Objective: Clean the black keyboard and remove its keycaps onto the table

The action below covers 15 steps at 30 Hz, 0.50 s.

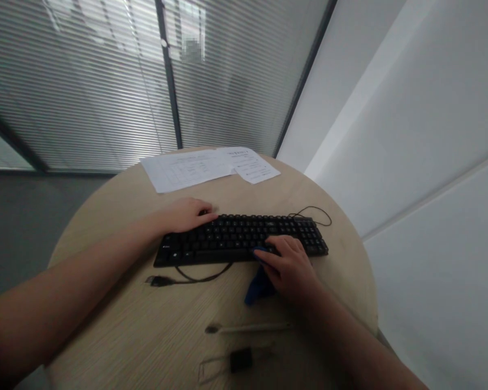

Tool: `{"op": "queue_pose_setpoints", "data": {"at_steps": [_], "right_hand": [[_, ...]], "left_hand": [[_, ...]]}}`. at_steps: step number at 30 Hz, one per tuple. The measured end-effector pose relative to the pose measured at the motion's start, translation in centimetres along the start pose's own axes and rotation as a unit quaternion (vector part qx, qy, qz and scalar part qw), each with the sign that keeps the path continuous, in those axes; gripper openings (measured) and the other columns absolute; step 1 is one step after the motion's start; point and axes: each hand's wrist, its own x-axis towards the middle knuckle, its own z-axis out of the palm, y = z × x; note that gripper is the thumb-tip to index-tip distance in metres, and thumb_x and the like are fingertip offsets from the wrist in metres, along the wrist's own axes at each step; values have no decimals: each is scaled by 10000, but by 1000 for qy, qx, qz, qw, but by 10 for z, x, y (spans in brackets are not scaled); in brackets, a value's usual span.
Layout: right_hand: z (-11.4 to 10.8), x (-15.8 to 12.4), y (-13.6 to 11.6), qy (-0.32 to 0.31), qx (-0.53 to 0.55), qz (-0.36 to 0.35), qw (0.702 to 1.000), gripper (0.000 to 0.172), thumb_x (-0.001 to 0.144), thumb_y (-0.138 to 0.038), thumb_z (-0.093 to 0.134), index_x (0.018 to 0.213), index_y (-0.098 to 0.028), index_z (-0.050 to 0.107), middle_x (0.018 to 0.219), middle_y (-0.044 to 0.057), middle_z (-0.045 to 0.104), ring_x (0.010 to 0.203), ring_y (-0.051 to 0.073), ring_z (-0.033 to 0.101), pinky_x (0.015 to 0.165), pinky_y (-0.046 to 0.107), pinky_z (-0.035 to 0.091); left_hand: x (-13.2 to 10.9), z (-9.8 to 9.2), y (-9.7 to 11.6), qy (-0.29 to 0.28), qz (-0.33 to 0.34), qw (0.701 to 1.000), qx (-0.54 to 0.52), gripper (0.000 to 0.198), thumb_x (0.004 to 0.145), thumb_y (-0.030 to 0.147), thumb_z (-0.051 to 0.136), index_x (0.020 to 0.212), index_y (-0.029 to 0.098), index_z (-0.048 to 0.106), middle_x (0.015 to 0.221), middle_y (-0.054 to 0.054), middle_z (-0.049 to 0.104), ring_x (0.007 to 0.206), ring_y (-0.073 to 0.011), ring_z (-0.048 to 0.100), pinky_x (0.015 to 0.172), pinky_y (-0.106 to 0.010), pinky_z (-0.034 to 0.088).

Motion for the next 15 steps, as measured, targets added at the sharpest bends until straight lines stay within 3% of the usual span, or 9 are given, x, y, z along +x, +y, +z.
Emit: {"op": "queue_pose_setpoints", "data": {"at_steps": [4, 8, 15], "right_hand": [[5, 2, -2, 5, -11, -2, 1000, 336, 918, -225, 593, 1217, -333, 699, 1444, 111, 508, 1335, 312, 419, 1039, 527, 369], [4, 3, 0, -21, 10, -1, 1000, 342, 921, -237, 598, 1230, -353, 687, 1493, 86, 480, 1388, 305, 381, 1070, 537, 350], [5, 1, 3, 0, 34, 21, 999, 294, 924, -238, 579, 1163, -327, 725, 1521, 73, 446, 1410, 308, 359, 1092, 567, 349]], "left_hand": [[0, -4, 3, -12, 0, 1000, 1, 544, 932, 626, 336, 864, 216, 687, 848, -88, 714, 755, -229, 618, 667, -325, 403], [1, -7, 4, -23, -7, 1000, 6, 521, 936, 600, 347, 844, 206, 676, 847, -87, 712, 759, -227, 620, 678, -325, 409], [4, -9, 6, -32, -4, 999, 14, 487, 930, 592, 365, 863, 216, 667, 846, -68, 710, 771, -218, 618, 684, -313, 409]]}}
